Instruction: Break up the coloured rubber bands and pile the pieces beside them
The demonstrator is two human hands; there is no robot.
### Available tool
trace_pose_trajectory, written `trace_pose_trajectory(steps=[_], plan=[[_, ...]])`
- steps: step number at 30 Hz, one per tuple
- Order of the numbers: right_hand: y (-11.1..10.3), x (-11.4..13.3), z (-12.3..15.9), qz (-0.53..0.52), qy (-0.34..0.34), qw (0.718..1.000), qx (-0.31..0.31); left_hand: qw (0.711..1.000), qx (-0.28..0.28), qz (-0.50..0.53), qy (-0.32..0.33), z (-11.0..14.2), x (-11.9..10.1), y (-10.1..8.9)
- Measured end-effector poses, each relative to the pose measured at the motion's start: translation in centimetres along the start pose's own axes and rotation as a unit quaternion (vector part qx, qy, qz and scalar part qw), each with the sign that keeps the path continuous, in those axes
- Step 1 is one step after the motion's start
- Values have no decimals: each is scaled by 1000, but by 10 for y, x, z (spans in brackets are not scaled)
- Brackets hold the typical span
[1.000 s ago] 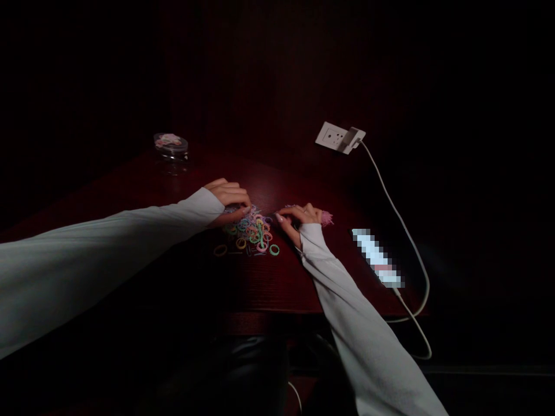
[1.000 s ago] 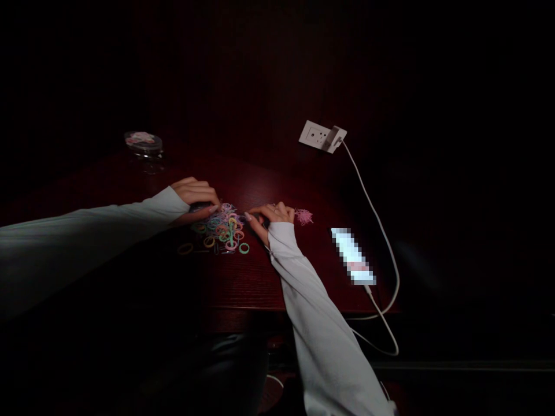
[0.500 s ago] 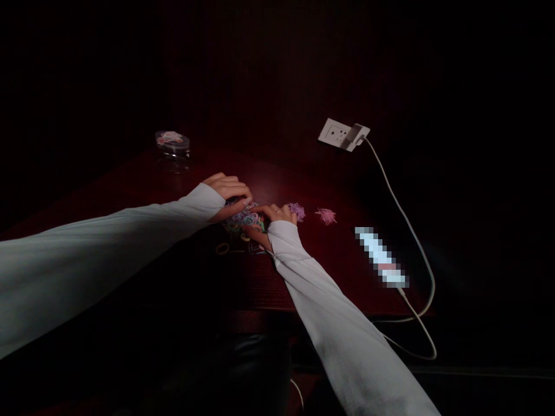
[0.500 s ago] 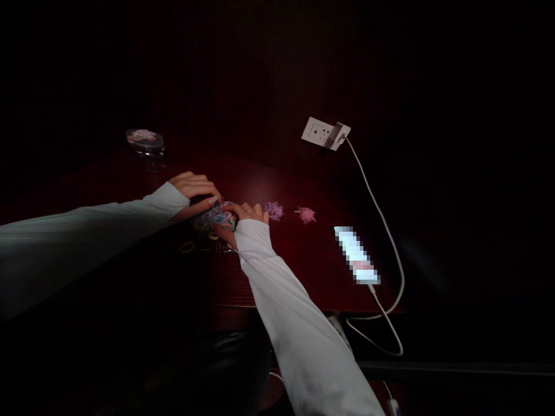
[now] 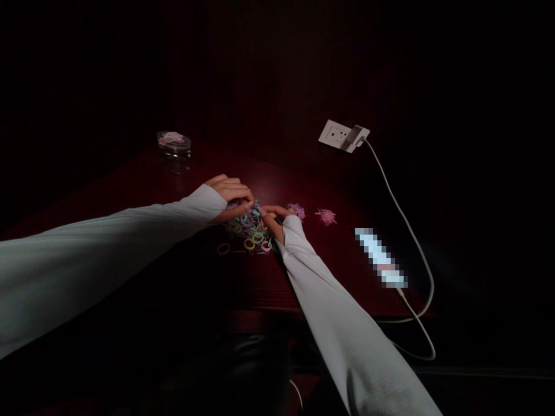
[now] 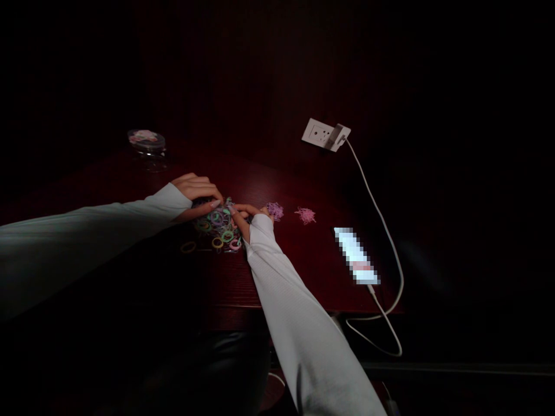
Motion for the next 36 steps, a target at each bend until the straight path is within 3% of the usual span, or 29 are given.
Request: trace_pose_trajectory(steps=[5, 15, 25, 31, 36], plan=[[-2, -2, -1, -69, 24, 997, 15, 1000, 4, -9, 14, 0, -2, -1], [-2, -6, -3, -112, 18, 993, 25, 1000, 22, -8, 5, -1, -1, 1], [-6, -2, -2, -55, -18, 998, 23, 999, 43, -11, 7, 0, 4, 4], [-6, 3, 0, -26, -17, 999, 23, 1000, 22, 0, -18, -1, 1, 3], [-7, 13, 4, 18, -38, 999, 15, 1000, 19, -4, -1, -1, -3, 1]])
Point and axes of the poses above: each hand's wrist, its own z-axis away from the middle knuckle, its own y-axis out of the palm, x = y × z, the point moved 1 cm from there along -z, towards the middle knuckle, and after that the axes turned 1 degree about -x, right-handed, at the moved point
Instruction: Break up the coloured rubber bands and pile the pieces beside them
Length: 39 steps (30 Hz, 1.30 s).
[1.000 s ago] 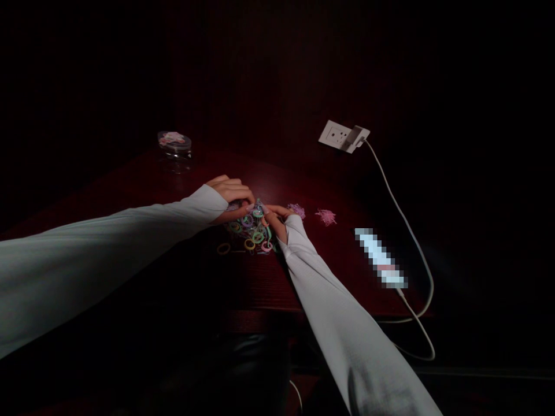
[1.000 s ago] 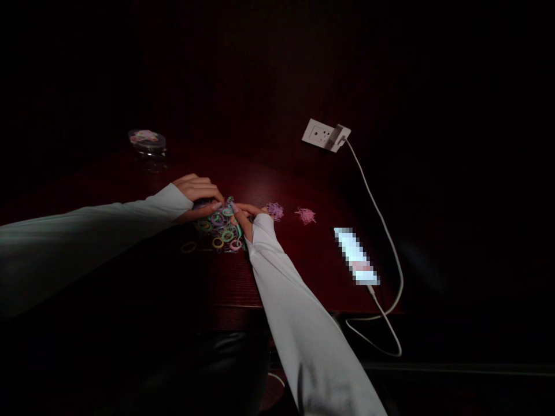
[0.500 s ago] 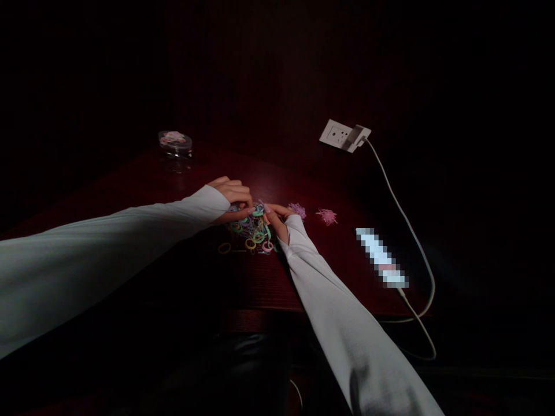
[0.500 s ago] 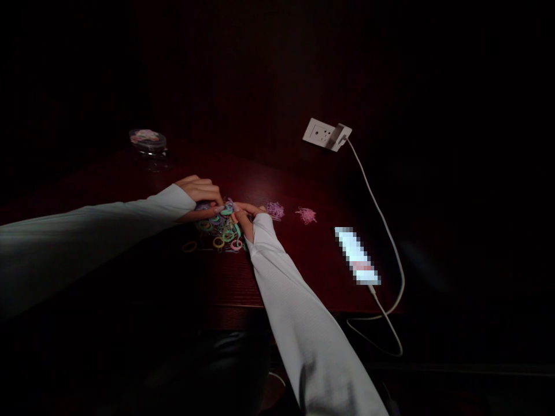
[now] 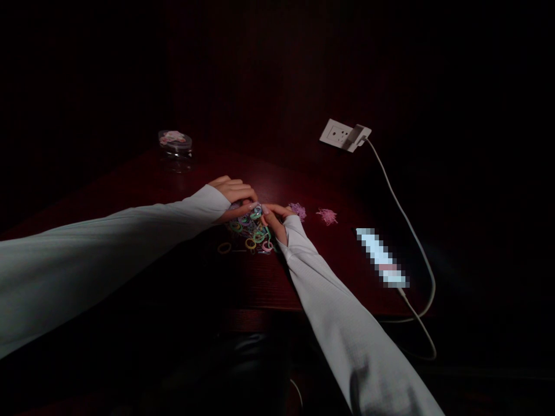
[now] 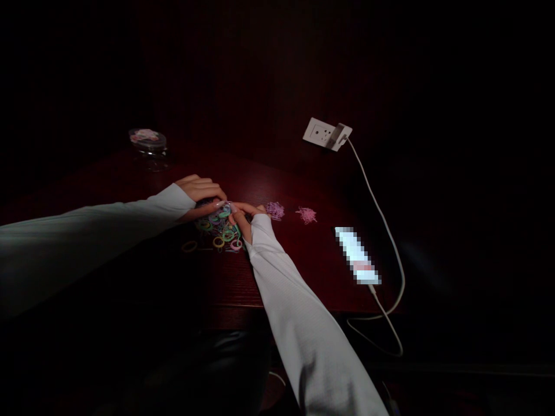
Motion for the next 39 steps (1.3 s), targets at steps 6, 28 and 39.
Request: trace_pose_trajectory(steps=[6, 28, 39], plan=[[-1, 8, 5, -2, -3, 1000, 20, 1000, -6, -17, 8, -1, 1, 1], [-4, 13, 6, 122, -35, 990, -57, 999, -34, -7, -3, -1, 1, 2], [-28, -5, -1, 175, -52, 973, -144, 999, -29, 13, -31, 0, 6, 2]])
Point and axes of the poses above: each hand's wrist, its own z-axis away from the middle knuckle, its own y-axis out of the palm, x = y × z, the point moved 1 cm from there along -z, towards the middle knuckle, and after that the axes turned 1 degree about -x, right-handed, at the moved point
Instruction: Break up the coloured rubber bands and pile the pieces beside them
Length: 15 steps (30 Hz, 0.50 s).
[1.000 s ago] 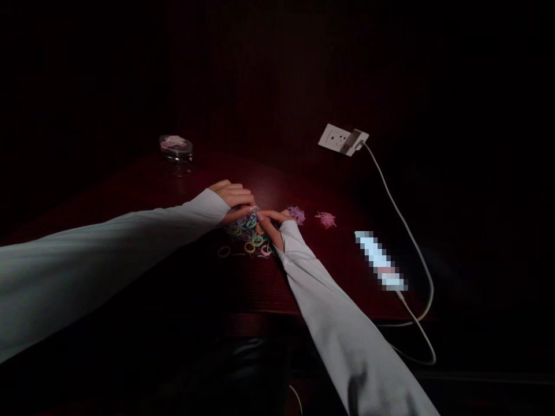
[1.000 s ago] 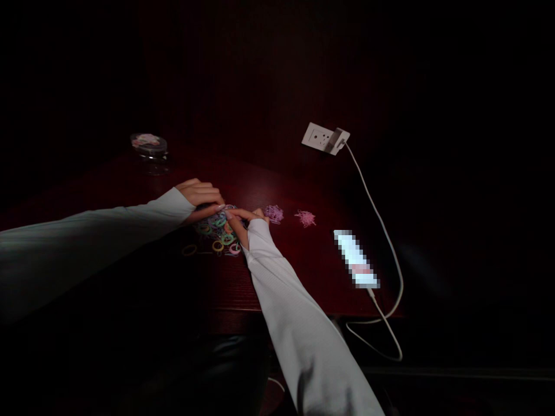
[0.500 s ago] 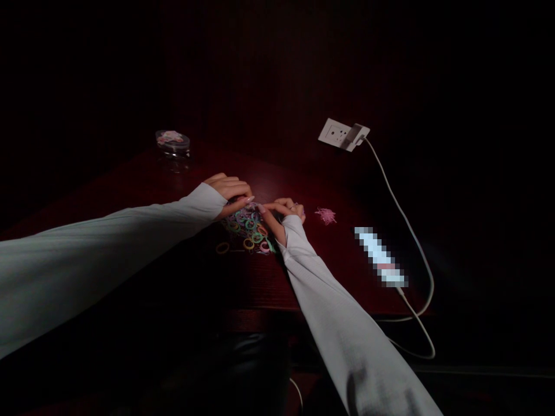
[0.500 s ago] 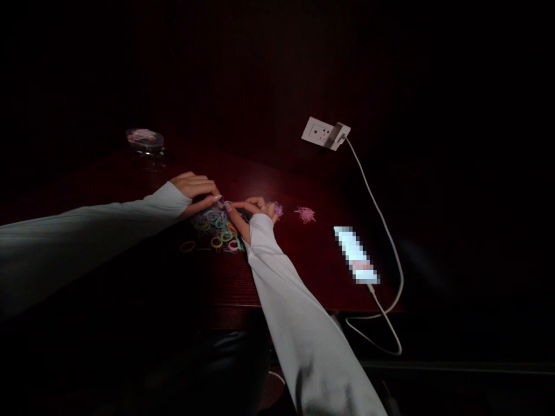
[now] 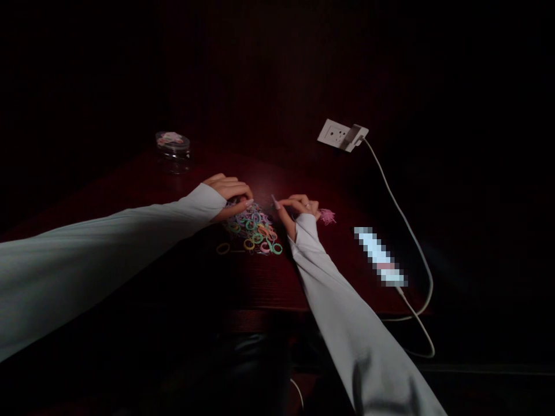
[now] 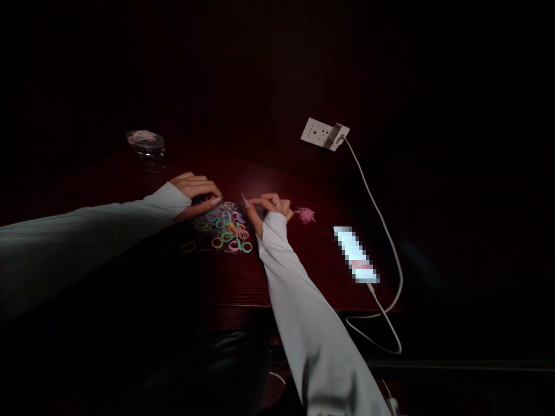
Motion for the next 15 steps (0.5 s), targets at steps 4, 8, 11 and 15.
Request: trace_pose_trajectory(steps=[4, 8, 11, 15], plan=[[-18, -40, -11, 79, 57, 993, -61, 998, -14, -7, -61, -2, 13, 7], [-25, -58, -15, 110, 89, 989, -33, 992, -8, -28, -120, -2, 24, 10], [-22, -54, -13, 133, 71, 988, -41, 987, 8, -30, -155, -1, 37, 10], [-17, -39, -7, 94, -35, 995, 0, 982, 10, -22, -185, 3, 57, 7]])
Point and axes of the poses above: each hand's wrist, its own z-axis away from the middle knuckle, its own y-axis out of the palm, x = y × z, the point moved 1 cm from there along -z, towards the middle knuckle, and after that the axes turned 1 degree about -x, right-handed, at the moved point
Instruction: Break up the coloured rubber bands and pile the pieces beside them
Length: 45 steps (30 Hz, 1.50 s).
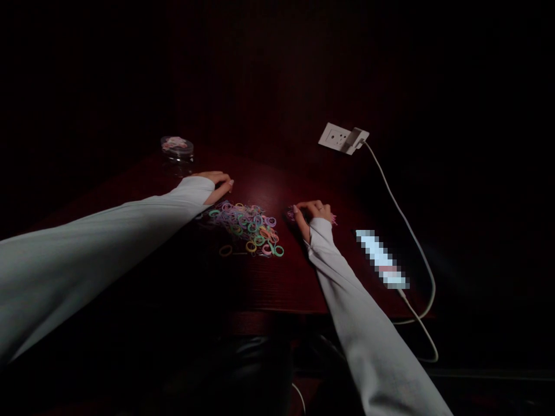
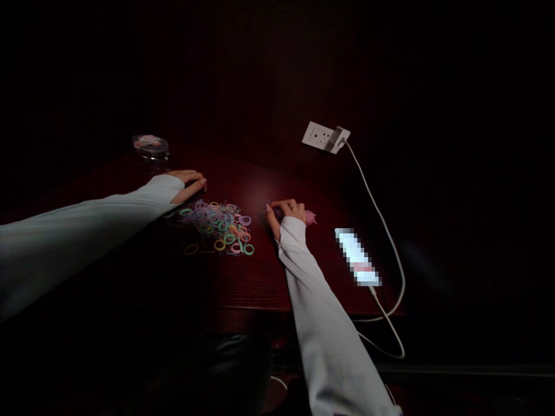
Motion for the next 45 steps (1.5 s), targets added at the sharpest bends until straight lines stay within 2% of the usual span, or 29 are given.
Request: trace_pose_trajectory(steps=[2, 5, 10, 13, 16, 19, 24, 26, 28, 31, 34, 37, 41, 45], plan=[[1, 10, 4, -32, -51, 997, 45, 1000, -5, -25, -17, 0, 7, 1], [2, 27, 10, -25, -88, 990, 110, 999, 2, -40, -14, 1, 9, 4], [4, 47, 15, 17, -103, 981, 166, 999, 26, -3, -44, 1, -5, 9], [3, 52, 15, -4, -101, 979, 177, 996, 52, 69, -38, 3, -17, 7], [1, 55, 15, -36, -103, 979, 174, 978, 72, 193, -43, 7, -26, 5], [3, 54, 16, -64, -110, 978, 167, 955, 17, 287, -66, 6, -29, 2], [7, 47, 14, -66, -144, 979, 125, 925, -186, 329, -36, -2, -20, -4], [5, 50, 13, -34, -150, 984, 94, 910, -233, 343, -30, -3, -15, -5], [2, 64, 14, -3, -155, 985, 71, 898, -254, 358, -20, -3, -11, -6], [6, 101, 23, 19, -188, 979, 71, 886, -278, 371, -11, -2, -1, -6], [27, 143, 40, 14, -248, 964, 97, 880, -295, 372, -12, -5, 14, -8], [53, 169, 56, 10, -286, 951, 118, 871, -320, 373, -14, -9, 31, -11], [69, 175, 61, 14, -314, 942, 121, 865, -350, 358, -28, -12, 42, -13], [71, 165, 54, 35, -329, 936, 121, 891, -296, 343, 5, -6, 31, -12]])
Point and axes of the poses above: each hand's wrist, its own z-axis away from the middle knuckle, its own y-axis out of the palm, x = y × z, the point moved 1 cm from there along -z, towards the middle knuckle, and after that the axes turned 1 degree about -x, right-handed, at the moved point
